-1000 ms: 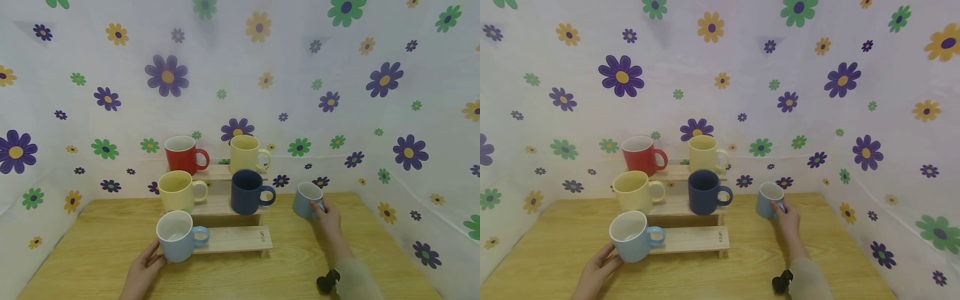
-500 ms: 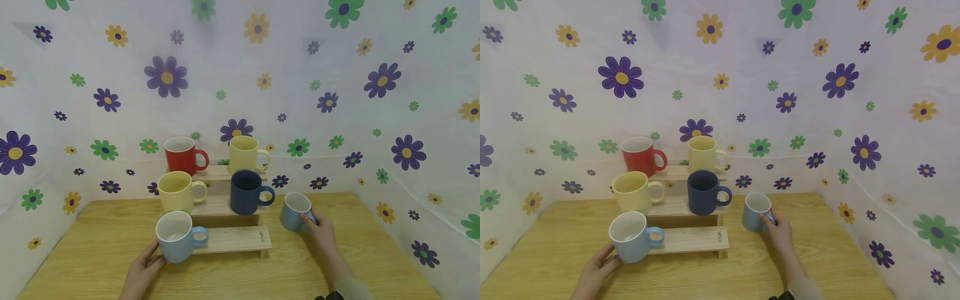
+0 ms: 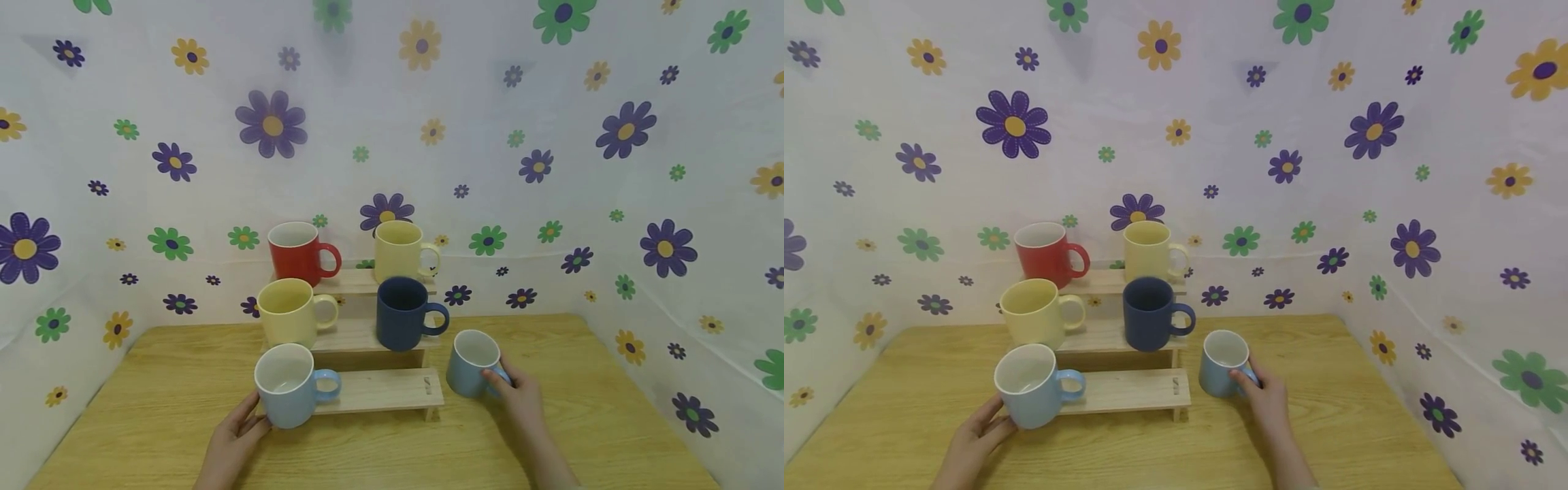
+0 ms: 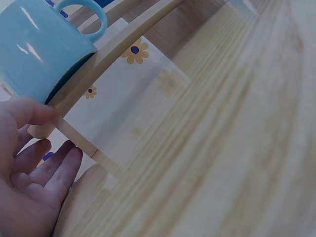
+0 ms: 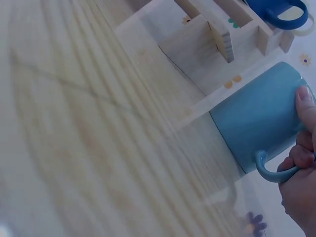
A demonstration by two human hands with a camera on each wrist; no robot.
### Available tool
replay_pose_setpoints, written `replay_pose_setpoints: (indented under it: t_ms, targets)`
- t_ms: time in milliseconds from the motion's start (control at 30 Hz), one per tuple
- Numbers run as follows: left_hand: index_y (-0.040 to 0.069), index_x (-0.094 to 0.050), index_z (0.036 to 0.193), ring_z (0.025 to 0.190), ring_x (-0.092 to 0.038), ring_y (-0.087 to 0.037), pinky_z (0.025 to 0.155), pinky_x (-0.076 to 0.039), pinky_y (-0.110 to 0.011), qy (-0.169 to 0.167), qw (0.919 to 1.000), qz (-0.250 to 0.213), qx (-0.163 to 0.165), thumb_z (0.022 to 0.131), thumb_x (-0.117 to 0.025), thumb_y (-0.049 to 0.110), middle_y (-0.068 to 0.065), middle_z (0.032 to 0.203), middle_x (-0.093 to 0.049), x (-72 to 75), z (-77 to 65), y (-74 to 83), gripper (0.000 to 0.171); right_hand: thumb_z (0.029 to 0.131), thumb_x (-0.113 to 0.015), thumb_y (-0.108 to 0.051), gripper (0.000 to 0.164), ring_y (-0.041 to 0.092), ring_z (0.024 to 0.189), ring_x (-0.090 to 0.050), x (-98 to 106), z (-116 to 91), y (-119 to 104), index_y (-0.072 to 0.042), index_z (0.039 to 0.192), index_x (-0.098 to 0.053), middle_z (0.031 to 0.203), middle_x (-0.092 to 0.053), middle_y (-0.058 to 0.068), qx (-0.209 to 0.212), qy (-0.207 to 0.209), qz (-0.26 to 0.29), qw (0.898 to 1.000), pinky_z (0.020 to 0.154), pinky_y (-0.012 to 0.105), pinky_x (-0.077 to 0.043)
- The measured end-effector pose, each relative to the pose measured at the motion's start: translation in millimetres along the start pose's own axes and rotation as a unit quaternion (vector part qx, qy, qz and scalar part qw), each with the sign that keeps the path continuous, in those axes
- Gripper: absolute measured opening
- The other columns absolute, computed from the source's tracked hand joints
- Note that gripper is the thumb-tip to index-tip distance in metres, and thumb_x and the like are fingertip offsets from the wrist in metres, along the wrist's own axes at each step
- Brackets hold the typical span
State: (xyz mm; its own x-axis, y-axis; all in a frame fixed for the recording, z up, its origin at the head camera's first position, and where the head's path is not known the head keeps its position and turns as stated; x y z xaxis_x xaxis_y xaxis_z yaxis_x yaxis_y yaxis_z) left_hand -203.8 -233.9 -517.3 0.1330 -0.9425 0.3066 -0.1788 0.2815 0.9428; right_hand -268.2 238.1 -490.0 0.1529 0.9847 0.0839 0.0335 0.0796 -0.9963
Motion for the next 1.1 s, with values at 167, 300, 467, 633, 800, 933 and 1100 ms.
replay_pose_setpoints:
  t_ms: [167, 300, 467, 633, 800, 933, 1100]
  targets:
    - [0.0, -0.035, 0.159, 0.135, -0.054, -0.035, 0.098, -0.051, -0.021, -0.002, 1.0, 0.003, -0.001, 0.101, -0.067, 0.017, -0.019, 0.163, -0.036, -0.5, -0.2, -0.4, 0.068, 0.096, -0.074, -0.01, 0.065, 0.043, 0.151, -0.028, 1, -5, 0, 0.008, 0.149, -0.041, 0.157, -0.037, 0.026, 0.014, 0.028, -0.021, 0.999, 0.123, 0.053, -0.023]
    - [0.001, -0.036, 0.158, 0.134, -0.055, -0.034, 0.1, -0.052, -0.024, -0.001, 1.0, 0.0, -0.003, 0.101, -0.068, 0.017, -0.019, 0.162, -0.037, -1.0, -0.5, 0.3, 0.068, 0.094, -0.076, -0.009, 0.063, 0.043, 0.148, -0.034, 3, -6, -1, 0.006, 0.147, -0.044, 0.153, -0.042, 0.023, 0.014, 0.04, -0.044, 0.998, 0.12, 0.049, -0.029]
    - [0.002, -0.035, 0.159, 0.137, -0.052, -0.036, 0.099, -0.05, -0.02, -0.003, 1.0, -0.006, 0.001, 0.101, -0.068, 0.017, -0.017, 0.163, -0.035, -0.8, 0.5, -0.4, 0.068, 0.091, -0.08, -0.009, 0.063, 0.03, 0.144, -0.042, 6, -7, -4, 0.001, 0.144, -0.049, 0.152, -0.045, 0.021, 0.002, 0.04, -0.036, 0.999, 0.106, 0.017, -0.042]
    - [0.002, -0.034, 0.16, 0.132, -0.056, -0.026, 0.091, -0.047, -0.011, -0.005, 0.9999, -0.009, 0.003, 0.101, -0.068, 0.016, -0.017, 0.164, -0.035, 0.6, 0.9, -1.2, 0.069, 0.089, -0.081, -0.006, 0.058, -0.006, 0.112, -0.058, 8, -8, -13, 0.003, 0.14, -0.054, 0.139, -0.062, 0.009, 0.017, 0.047, -0.035, 0.998, 0.089, 0.006, -0.045]
    - [0.0, -0.034, 0.159, 0.125, -0.06, -0.018, 0.089, -0.046, -0.009, -0.007, 0.9999, -0.01, 0.002, 0.101, -0.068, 0.015, -0.018, 0.163, -0.035, 0.7, 2.2, -1.0, 0.069, 0.088, -0.082, -0.006, 0.054, -0.012, 0.101, -0.059, 11, -11, -22, -0.003, 0.137, -0.059, 0.109, -0.068, -0.027, 0.03, 0.032, -0.013, 0.999, 0.087, 0.011, -0.049]
    - [0.001, -0.033, 0.16, 0.135, -0.055, -0.032, 0.09, -0.046, -0.01, -0.009, 0.9999, -0.011, 0.008, 0.102, -0.068, 0.016, -0.018, 0.164, -0.034, 0.0, 3.0, -1.8, 0.069, 0.088, -0.081, -0.004, 0.052, -0.009, 0.104, -0.061, 11, -15, -31, -0.005, 0.136, -0.061, 0.107, -0.068, -0.03, 0.054, 0.012, -0.01, 0.998, 0.088, 0.013, -0.051]
    - [0.0, -0.032, 0.16, 0.139, -0.05, -0.039, 0.101, -0.05, -0.024, -0.009, 0.9999, -0.011, 0.009, 0.102, -0.067, 0.016, -0.018, 0.164, -0.033, -0.4, 2.1, -1.1, 0.069, 0.089, -0.08, -0.004, 0.051, -0.006, 0.108, -0.063, 6, -20, -42, -0.003, 0.136, -0.061, 0.113, -0.069, -0.026, 0.075, -0.011, -0.014, 0.997, 0.089, 0.016, -0.052]
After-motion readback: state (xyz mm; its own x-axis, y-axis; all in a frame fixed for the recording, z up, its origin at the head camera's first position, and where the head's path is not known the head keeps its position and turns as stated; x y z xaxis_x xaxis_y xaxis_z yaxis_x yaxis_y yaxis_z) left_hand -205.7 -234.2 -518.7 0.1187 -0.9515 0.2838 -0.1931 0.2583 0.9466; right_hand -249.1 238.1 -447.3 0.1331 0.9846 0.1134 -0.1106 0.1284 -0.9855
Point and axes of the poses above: each hand's wrist, its own z-axis towards the middle knuckle, its own x-axis out of the back of the hand, y = z × x, the point moved 4 cm from there along z, towards the middle knuckle
